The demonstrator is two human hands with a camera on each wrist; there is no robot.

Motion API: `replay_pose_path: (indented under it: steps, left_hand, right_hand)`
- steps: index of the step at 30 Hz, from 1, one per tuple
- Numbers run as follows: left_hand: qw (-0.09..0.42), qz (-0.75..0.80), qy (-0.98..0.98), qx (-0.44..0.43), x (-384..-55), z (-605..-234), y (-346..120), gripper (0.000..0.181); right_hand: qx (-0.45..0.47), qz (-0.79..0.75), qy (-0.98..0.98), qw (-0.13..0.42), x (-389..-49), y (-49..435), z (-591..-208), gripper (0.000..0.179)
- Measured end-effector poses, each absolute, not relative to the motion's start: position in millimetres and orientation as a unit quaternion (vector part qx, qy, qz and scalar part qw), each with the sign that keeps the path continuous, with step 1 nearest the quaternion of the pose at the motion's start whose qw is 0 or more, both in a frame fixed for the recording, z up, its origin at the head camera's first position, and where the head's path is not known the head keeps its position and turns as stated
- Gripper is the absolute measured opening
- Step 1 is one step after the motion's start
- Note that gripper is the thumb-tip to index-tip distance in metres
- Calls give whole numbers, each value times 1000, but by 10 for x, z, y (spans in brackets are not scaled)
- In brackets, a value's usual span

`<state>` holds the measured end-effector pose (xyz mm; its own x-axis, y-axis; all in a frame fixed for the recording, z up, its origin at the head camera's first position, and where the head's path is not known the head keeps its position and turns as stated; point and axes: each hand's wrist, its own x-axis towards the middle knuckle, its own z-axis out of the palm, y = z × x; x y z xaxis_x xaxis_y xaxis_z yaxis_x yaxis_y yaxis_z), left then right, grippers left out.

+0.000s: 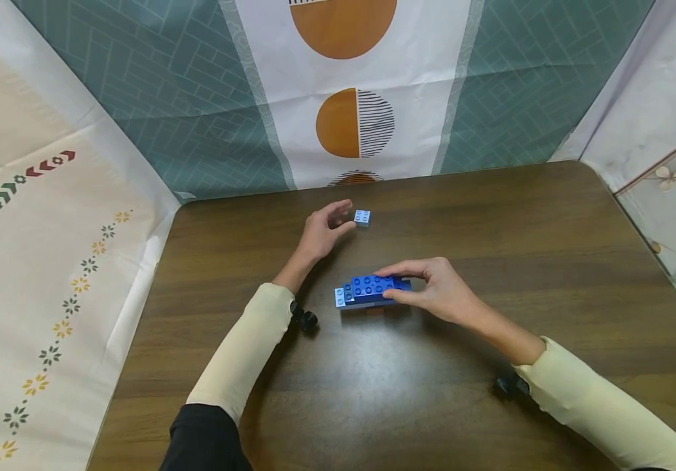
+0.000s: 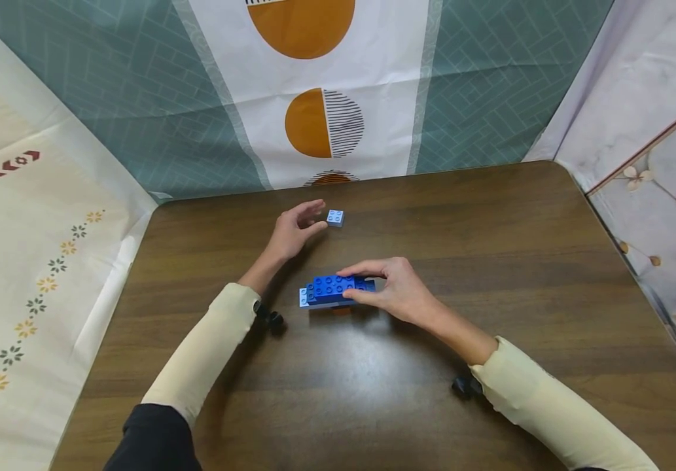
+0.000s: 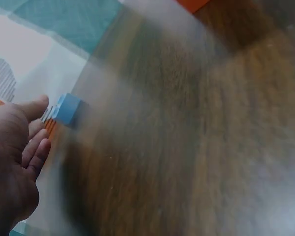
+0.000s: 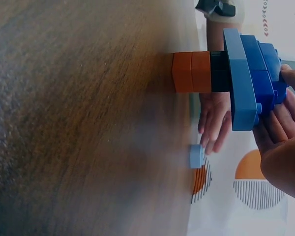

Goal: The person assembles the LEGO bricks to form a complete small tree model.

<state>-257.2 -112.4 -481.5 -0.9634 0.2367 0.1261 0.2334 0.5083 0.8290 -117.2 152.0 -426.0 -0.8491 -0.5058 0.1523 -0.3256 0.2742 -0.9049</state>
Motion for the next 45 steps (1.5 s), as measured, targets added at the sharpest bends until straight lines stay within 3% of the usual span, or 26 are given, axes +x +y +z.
replay_pose_path:
  steps: [7,26,37,45]
  left_hand:
    - [14,454,881,133,-2677,-4896,-992,49]
    - [-14,409,901,141,-2622,-4924,-983,40]
    - [-2,426,892,151,-2415,-4753,-1117,40]
    - [-25,451,871,194,-2205,-4641,-1195,38]
  right_hand:
    - [-252,-548,793,85,-1162,1518,-4269,33]
    - [-250,-549,792,92,-1160,1510,-4260,34]
    - [-248,-544,796,91,-1151,1508,-4263,35]
    - [-253,-543,796,88,-1143,1503,-4264,35]
